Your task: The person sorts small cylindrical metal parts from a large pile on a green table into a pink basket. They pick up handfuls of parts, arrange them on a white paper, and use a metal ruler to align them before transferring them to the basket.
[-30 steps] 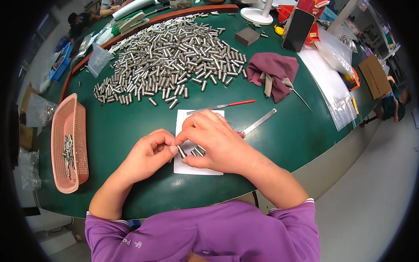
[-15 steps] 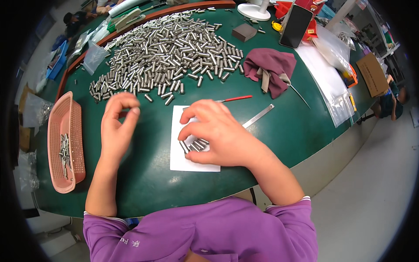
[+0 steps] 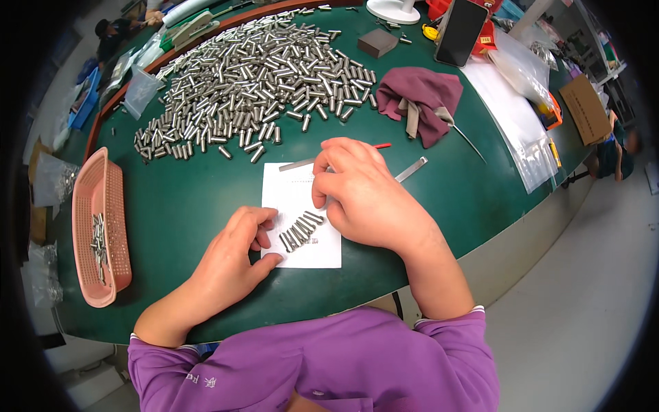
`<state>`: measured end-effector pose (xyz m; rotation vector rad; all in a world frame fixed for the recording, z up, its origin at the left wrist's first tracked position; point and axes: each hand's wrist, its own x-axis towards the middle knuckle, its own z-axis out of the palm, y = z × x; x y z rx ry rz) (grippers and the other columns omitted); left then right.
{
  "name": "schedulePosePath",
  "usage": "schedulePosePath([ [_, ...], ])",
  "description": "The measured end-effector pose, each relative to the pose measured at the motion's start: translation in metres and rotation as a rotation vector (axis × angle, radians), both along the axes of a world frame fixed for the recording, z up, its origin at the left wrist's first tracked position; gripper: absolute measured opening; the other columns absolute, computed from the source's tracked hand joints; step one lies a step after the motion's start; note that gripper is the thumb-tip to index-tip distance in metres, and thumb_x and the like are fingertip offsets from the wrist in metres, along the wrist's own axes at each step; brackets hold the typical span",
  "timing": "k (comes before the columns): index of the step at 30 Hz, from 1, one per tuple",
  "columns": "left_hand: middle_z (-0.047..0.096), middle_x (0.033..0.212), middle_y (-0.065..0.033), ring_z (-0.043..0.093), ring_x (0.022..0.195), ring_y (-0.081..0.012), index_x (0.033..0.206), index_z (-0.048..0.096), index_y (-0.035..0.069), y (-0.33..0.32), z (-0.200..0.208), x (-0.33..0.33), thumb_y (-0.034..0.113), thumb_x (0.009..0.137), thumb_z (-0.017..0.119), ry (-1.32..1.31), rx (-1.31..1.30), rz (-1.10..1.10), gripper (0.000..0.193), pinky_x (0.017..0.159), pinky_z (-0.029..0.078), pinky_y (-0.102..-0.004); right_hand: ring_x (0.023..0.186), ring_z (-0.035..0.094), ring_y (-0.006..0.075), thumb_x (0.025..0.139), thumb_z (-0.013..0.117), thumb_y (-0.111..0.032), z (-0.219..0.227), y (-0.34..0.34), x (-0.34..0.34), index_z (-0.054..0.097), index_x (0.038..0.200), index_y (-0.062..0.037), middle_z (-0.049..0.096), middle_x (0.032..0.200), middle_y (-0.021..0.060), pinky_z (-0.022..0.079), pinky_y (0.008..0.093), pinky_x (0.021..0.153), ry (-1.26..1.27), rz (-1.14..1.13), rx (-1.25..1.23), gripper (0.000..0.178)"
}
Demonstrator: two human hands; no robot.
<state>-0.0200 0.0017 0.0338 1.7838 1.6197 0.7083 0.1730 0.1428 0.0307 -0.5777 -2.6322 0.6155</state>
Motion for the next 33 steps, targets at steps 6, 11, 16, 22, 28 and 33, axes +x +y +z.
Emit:
schedulePosePath([
  [6,0.051,0.107,-0.012,0.058,0.082,-0.0184,0.138,0.033,0.002,-0.001,-0.007,0.002,-0.006,0.072,0.07,-0.051,0.023,-0.002,0.076,0.074,0.051,-0.0295,0.12,0.047,0.0324,0.066,0.057,0.004,-0.007,-0.003,-0.001,0.064,0.071,-0.0082,0.057,0.1,0.006,0.036,0.0443,0.099,-0.005,0.039,-0.049,0.015],
  [11,0.05,0.11,-0.0128,0.059,0.083,-0.0187,0.141,0.03,0.002,-0.002,-0.007,0.001,-0.007,0.072,0.07,-0.064,-0.005,-0.005,0.081,0.075,0.051,-0.0299,0.12,0.047,0.0324,0.066,0.058,0.004,-0.008,-0.004,-0.002,0.065,0.071,-0.0089,0.057,0.1,0.0055,0.036,0.0445,0.099,-0.003,0.079,-0.063,0.015],
  [16,0.049,0.109,-0.0128,0.058,0.082,-0.0188,0.143,0.026,0.002,-0.003,-0.004,0.0,-0.007,0.072,0.071,-0.049,-0.04,0.009,0.085,0.075,0.051,-0.03,0.121,0.047,0.032,0.067,0.058,0.003,-0.008,-0.006,-0.003,0.065,0.072,-0.0093,0.056,0.1,0.0048,0.037,0.0442,0.099,0.007,0.106,-0.069,0.016],
  [22,0.049,0.108,-0.0157,0.057,0.081,-0.0228,0.142,0.025,-0.001,-0.003,0.002,-0.001,-0.006,0.073,0.069,-0.043,-0.067,0.004,0.082,0.073,0.051,-0.033,0.12,0.048,0.0316,0.066,0.058,0.004,-0.008,-0.007,-0.005,0.067,0.073,-0.01,0.056,0.1,0.0041,0.037,0.0437,0.099,0.01,0.132,-0.074,0.017],
  [28,0.049,0.107,-0.0177,0.057,0.082,-0.0262,0.141,0.026,-0.002,-0.003,0.009,-0.003,-0.005,0.073,0.069,-0.022,-0.099,-0.006,0.08,0.073,0.05,-0.0355,0.12,0.048,0.0314,0.066,0.058,0.004,-0.008,-0.009,-0.006,0.067,0.074,-0.0106,0.056,0.1,0.004,0.037,0.0433,0.101,0.012,0.144,-0.089,0.019],
  [33,0.048,0.107,-0.0155,0.056,0.082,-0.0244,0.142,0.025,0.0,-0.003,0.011,-0.005,-0.005,0.071,0.071,0.002,-0.117,-0.007,0.084,0.074,0.05,-0.034,0.12,0.048,0.0313,0.066,0.058,0.004,-0.008,-0.011,-0.007,0.067,0.075,-0.0106,0.056,0.099,0.0041,0.036,0.0435,0.102,0.001,0.164,-0.109,0.02],
])
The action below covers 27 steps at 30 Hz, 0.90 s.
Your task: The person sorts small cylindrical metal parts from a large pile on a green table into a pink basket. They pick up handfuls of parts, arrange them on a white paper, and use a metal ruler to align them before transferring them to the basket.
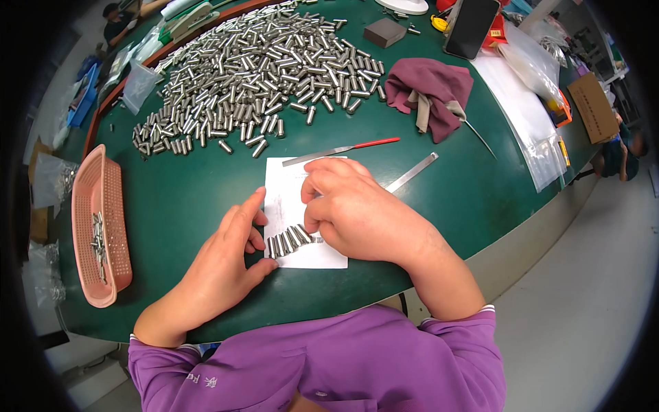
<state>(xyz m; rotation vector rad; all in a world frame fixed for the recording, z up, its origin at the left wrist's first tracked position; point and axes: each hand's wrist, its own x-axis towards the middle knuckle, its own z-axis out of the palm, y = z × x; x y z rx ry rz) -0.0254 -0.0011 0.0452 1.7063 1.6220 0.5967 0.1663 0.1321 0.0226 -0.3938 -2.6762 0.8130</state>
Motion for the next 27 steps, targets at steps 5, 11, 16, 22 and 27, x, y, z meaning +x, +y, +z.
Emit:
schedulePosePath([
  [5,0.048,0.108,-0.011,0.056,0.082,-0.0194,0.145,0.024,0.004,-0.0011,0.0008,-0.0019,-0.004,0.068,0.075,0.023,-0.026,0.005,0.092,0.074,0.05,-0.03,0.12,0.048,0.0312,0.066,0.058,0.003,-0.0001,-0.0017,-0.0011,0.067,0.076,-0.0105,0.056,0.099,0.0041,0.037,0.0435,0.1,0.011,0.018,-0.001,0.019],
  [11,0.048,0.108,-0.011,0.056,0.082,-0.0193,0.145,0.024,0.004,-0.0004,0.0031,-0.0033,-0.004,0.068,0.075,0.035,-0.048,0.003,0.093,0.075,0.05,-0.0303,0.12,0.048,0.0314,0.07,0.06,0.0,0.0038,-0.0045,-0.0022,0.068,0.075,-0.0075,0.057,0.098,0.007,0.037,0.043,0.101,-0.007,0.018,-0.025,0.012],
  [16,0.047,0.105,-0.0152,0.057,0.083,-0.0256,0.142,0.024,-0.001,0.0003,0.0053,-0.0022,-0.003,0.072,0.072,0.006,-0.045,-0.012,0.085,0.074,0.05,-0.035,0.12,0.048,0.0314,0.07,0.06,0.0,0.0036,-0.0036,-0.0023,0.068,0.075,-0.0075,0.057,0.098,0.0069,0.038,0.0429,0.1,-0.004,0.019,-0.024,0.012],
  [22,0.047,0.108,-0.0134,0.057,0.083,-0.0226,0.143,0.024,0.001,0.0002,0.0033,-0.0013,-0.003,0.07,0.073,0.002,-0.042,-0.011,0.088,0.075,0.05,-0.033,0.119,0.049,0.0313,0.066,0.059,0.004,-0.0009,-0.0016,-0.0011,0.067,0.075,-0.0107,0.056,0.097,0.0032,0.038,0.0434,0.098,0.022,0.019,0.001,0.019],
  [27,0.047,0.108,-0.0138,0.057,0.084,-0.0235,0.141,0.026,0.0,0.0,0.0025,-0.0005,-0.001,0.071,0.074,-0.009,-0.048,-0.007,0.085,0.075,0.05,-0.0337,0.118,0.05,0.0314,0.069,0.061,0.0,0.0035,-0.0026,-0.0015,0.068,0.073,-0.0073,0.058,0.094,0.0069,0.037,0.0426,0.101,0.006,0.0,-0.01,0.011],
])
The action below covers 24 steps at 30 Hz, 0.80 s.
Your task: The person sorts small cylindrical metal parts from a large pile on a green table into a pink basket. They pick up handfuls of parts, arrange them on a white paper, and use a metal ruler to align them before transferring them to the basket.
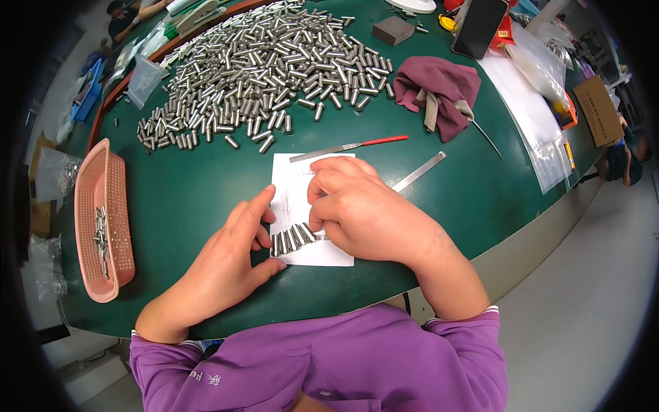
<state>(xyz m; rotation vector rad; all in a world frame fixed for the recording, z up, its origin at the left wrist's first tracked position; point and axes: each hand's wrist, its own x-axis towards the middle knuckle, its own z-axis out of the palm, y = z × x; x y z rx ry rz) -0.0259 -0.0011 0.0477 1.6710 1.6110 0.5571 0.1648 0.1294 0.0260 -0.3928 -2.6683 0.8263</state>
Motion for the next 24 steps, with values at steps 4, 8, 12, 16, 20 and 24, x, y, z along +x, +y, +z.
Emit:
schedulePosePath([
  [4,0.046,0.109,-0.0189,0.058,0.091,-0.0342,0.128,0.037,-0.004,0.001,-0.004,0.002,0.005,0.074,0.073,0.014,0.036,-0.011,0.065,0.077,0.049,-0.0404,0.117,0.05,0.0314,0.069,0.061,0.0,0.0,0.0,0.001,0.068,0.072,-0.0073,0.058,0.094,0.0068,0.037,0.0427,0.101,0.0,-0.002,0.004,0.011],
  [8,0.048,0.109,-0.0131,0.057,0.079,-0.0243,0.113,0.048,-0.001,-0.001,-0.018,0.006,0.011,0.07,0.08,0.098,0.164,-0.004,0.055,0.07,0.051,-0.0342,0.119,0.049,0.0316,0.068,0.059,0.002,-0.002,0.002,0.001,0.067,0.074,-0.0096,0.057,0.096,0.0043,0.037,0.0433,0.1,0.009,0.01,0.019,0.015],
  [12,0.048,0.109,-0.0127,0.057,0.078,-0.0251,0.109,0.049,0.0,0.0,-0.02,0.006,0.013,0.069,0.08,0.096,0.177,-0.007,0.052,0.069,0.051,-0.035,0.12,0.049,0.032,0.068,0.058,0.003,-0.001,0.002,0.002,0.066,0.076,-0.011,0.056,0.097,0.003,0.037,0.0437,0.1,0.024,0.017,0.025,0.018],
  [16,0.048,0.109,-0.0123,0.057,0.078,-0.0255,0.108,0.05,0.0,0.0,-0.017,0.005,0.014,0.068,0.081,0.152,0.19,-0.011,0.053,0.069,0.05,-0.0353,0.118,0.05,0.0317,0.068,0.057,0.004,-0.001,0.002,0.001,0.065,0.078,-0.0096,0.056,0.094,0.0032,0.038,0.043,0.099,0.029,-0.002,0.019,0.018],
  [20,0.049,0.108,-0.0125,0.057,0.08,-0.028,0.106,0.051,0.001,0.002,-0.017,0.004,0.015,0.067,0.081,0.206,0.261,-0.009,0.052,0.07,0.049,-0.0371,0.117,0.051,0.0313,0.069,0.057,0.004,-0.002,0.004,0.0,0.064,0.08,-0.008,0.056,0.092,0.0038,0.038,0.0422,0.098,0.049,-0.041,0.017,0.018],
  [24,0.049,0.107,-0.0128,0.057,0.082,-0.0302,0.103,0.05,0.002,0.0,-0.024,0.009,0.014,0.069,0.078,0.225,0.285,-0.005,0.045,0.07,0.048,-0.039,0.117,0.051,0.0314,0.069,0.057,0.004,-0.003,0.003,0.0,0.064,0.082,-0.008,0.056,0.091,0.0042,0.039,0.0421,0.097,0.043,-0.046,0.027,0.019],
])
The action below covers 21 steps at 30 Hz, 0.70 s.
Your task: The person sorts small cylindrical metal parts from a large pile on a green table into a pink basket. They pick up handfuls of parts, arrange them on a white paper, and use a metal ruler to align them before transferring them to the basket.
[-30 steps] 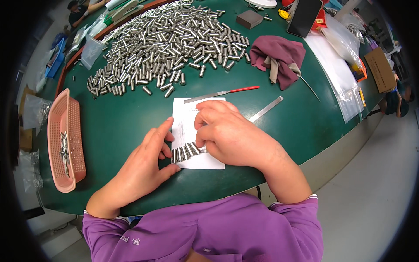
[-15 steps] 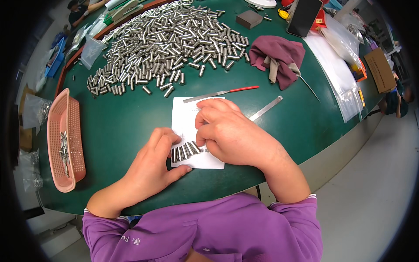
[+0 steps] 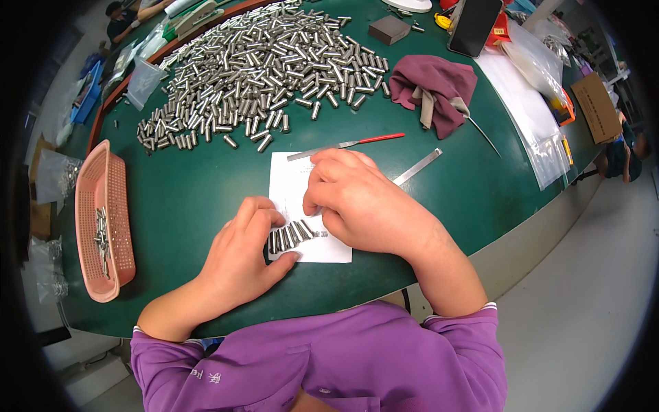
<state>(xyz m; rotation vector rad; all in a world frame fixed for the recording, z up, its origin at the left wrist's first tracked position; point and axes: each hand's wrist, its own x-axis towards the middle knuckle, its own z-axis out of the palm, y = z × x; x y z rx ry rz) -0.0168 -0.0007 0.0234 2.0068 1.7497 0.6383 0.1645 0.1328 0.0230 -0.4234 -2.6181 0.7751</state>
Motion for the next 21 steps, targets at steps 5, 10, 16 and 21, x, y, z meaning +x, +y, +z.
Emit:
schedulePosePath([
  [5,0.05,0.106,-0.0121,0.058,0.083,-0.0298,0.1,0.05,0.003,0.0,-0.005,0.004,0.012,0.071,0.075,0.004,0.023,0.004,0.039,0.069,0.047,-0.0392,0.116,0.051,0.032,0.069,0.057,0.004,-0.001,0.002,0.0,0.064,0.083,-0.0072,0.056,0.092,0.0043,0.039,0.0424,0.097,0.006,-0.004,-0.012,0.019],
  [10,0.051,0.105,-0.0118,0.058,0.079,-0.0279,0.1,0.049,0.003,0.001,-0.005,0.003,0.009,0.07,0.073,0.007,0.125,-0.011,0.039,0.067,0.048,-0.0375,0.115,0.05,0.0321,0.069,0.057,0.004,0.0,0.007,-0.001,0.063,0.087,-0.0062,0.058,0.096,0.0062,0.039,0.043,0.097,0.032,-0.044,-0.031,0.021],
  [16,0.058,0.102,-0.0099,0.061,0.079,-0.0167,0.105,0.048,0.001,0.003,0.002,-0.001,-0.001,0.074,0.07,-0.233,0.116,0.035,0.038,0.069,0.05,-0.0283,0.111,0.05,0.0314,0.073,0.062,-0.003,-0.006,0.014,-0.004,0.064,0.095,-0.0059,0.058,0.1,0.011,0.041,0.0418,0.094,0.073,-0.359,0.119,0.022],
  [21,0.064,0.099,-0.0119,0.062,0.086,-0.0141,0.113,0.043,-0.002,0.006,-0.002,-0.005,-0.006,0.082,0.063,-0.603,0.066,0.055,0.037,0.073,0.051,-0.0256,0.107,0.051,0.0289,0.074,0.068,-0.008,-0.018,0.027,0.0,0.067,0.091,-0.0062,0.058,0.097,0.0087,0.041,0.0409,0.092,0.01,-0.454,0.168,0.017],
])
